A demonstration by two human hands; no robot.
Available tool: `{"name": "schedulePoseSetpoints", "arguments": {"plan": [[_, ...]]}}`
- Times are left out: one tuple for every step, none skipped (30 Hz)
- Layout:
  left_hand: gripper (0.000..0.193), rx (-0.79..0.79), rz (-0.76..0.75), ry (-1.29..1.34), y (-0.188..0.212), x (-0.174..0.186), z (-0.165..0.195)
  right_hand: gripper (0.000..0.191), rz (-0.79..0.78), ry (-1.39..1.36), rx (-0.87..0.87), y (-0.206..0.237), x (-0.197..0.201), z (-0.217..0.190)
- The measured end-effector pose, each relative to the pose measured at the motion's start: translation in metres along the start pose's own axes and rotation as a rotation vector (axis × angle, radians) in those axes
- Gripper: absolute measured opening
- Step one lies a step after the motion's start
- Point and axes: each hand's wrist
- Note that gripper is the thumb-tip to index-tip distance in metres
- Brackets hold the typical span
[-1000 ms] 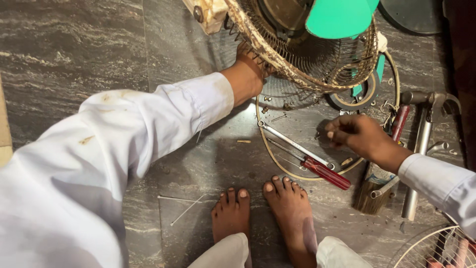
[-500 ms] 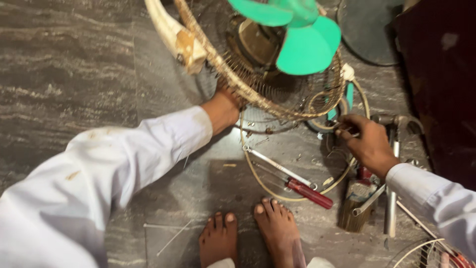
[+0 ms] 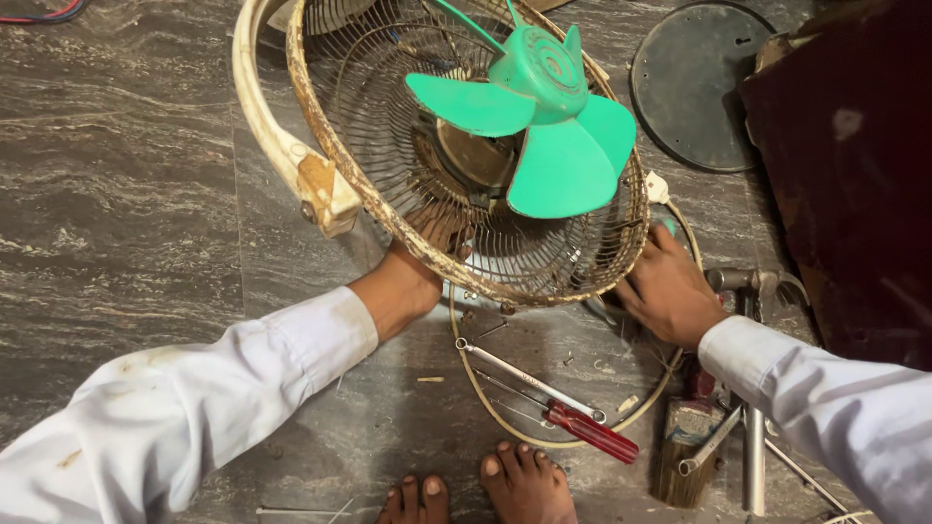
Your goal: The person reassembles a standing fan by attaching the front wire cage to the motor housing. They align the cage, insert screws, and tighten them by hand to secure the assembly.
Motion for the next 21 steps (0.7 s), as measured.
{"name": "schedulePoseSetpoints", "arguments": {"plan": [[0.009,-0.009,-0.050,0.012,0.000,0.001,0.000,0.036,-0.008,-0.081,-0.055,0.000,-0.002,0.001],[0.011,0.002,-0.024,0.020,0.001,0.002,-0.001,0.032,-0.015,-0.163,-0.106,0.001,-0.005,0.001],[0.012,0.011,0.004,0.029,0.002,0.001,-0.002,0.029,-0.023,-0.246,-0.154,0.002,-0.008,0.001],[0.014,0.021,0.034,0.038,0.003,0.001,-0.003,0.028,0.034,-0.280,-0.169,0.002,-0.012,0.000],[0.016,0.015,0.024,0.047,0.005,0.000,-0.003,0.026,0.091,-0.317,-0.185,0.000,-0.017,-0.002],[0.018,0.008,0.014,0.056,0.006,-0.001,-0.004,0.025,0.149,-0.353,-0.200,-0.003,-0.022,-0.003],[0.021,0.000,0.002,0.066,0.008,-0.001,-0.005,0.025,0.164,-0.412,-0.305,-0.008,-0.026,-0.003],[0.023,-0.005,-0.013,-0.033,0.011,0.000,-0.005,0.026,0.177,-0.470,-0.408,-0.013,-0.030,-0.003],[0.025,-0.009,-0.026,-0.132,0.013,0.001,-0.006,0.028,0.187,-0.528,-0.510,-0.018,-0.035,-0.002],[0.027,-0.011,-0.038,-0.231,0.014,0.002,-0.007,0.028,0.228,-0.705,-0.551,-0.023,-0.040,-0.003],[0.026,-0.014,-0.020,-0.201,0.013,0.002,-0.009,0.029,0.267,-0.885,-0.591,-0.028,-0.045,-0.004],[0.026,-0.018,-0.003,-0.165,0.008,0.001,-0.010,0.030,0.304,-1.067,-0.628,-0.034,-0.051,-0.004],[0.026,-0.023,0.012,-0.143,0.003,0.000,-0.013,0.030,0.265,-0.811,-0.569,-0.037,-0.055,-0.003],[0.026,-0.022,0.020,-0.137,-0.002,0.001,-0.014,0.033,0.228,-0.555,-0.506,-0.038,-0.057,0.002],[0.025,-0.019,0.026,-0.136,-0.009,0.001,-0.017,0.039,0.194,-0.298,-0.438,-0.040,-0.059,0.006],[0.025,-0.013,0.035,-0.134,-0.014,0.003,-0.018,0.041,0.242,-0.289,-0.407,-0.042,-0.061,0.009],[0.025,-0.003,0.042,-0.138,-0.018,0.006,-0.020,0.043,0.285,-0.281,-0.377,-0.042,-0.063,0.012],[0.025,0.006,0.047,-0.144,-0.021,0.009,-0.021,0.045,0.329,-0.275,-0.348,-0.043,-0.065,0.013],[0.025,0.016,0.052,-0.154,-0.023,0.014,-0.022,0.043,0.319,-0.404,-0.378,-0.046,-0.067,0.014],[0.025,0.028,0.060,-0.167,-0.024,0.018,-0.022,0.040,0.305,-0.532,-0.410,-0.045,-0.067,0.015],[0.025,0.043,0.067,-0.182,-0.024,0.023,-0.023,0.038,0.288,-0.659,-0.442,-0.046,-0.068,0.015]]}}
Point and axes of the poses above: each hand's wrist, its own y-axis away from the middle knuckle, its own x-axis out of the back of the hand, z = x × y, and after that the axes turned 3 degrees about y, right-handed
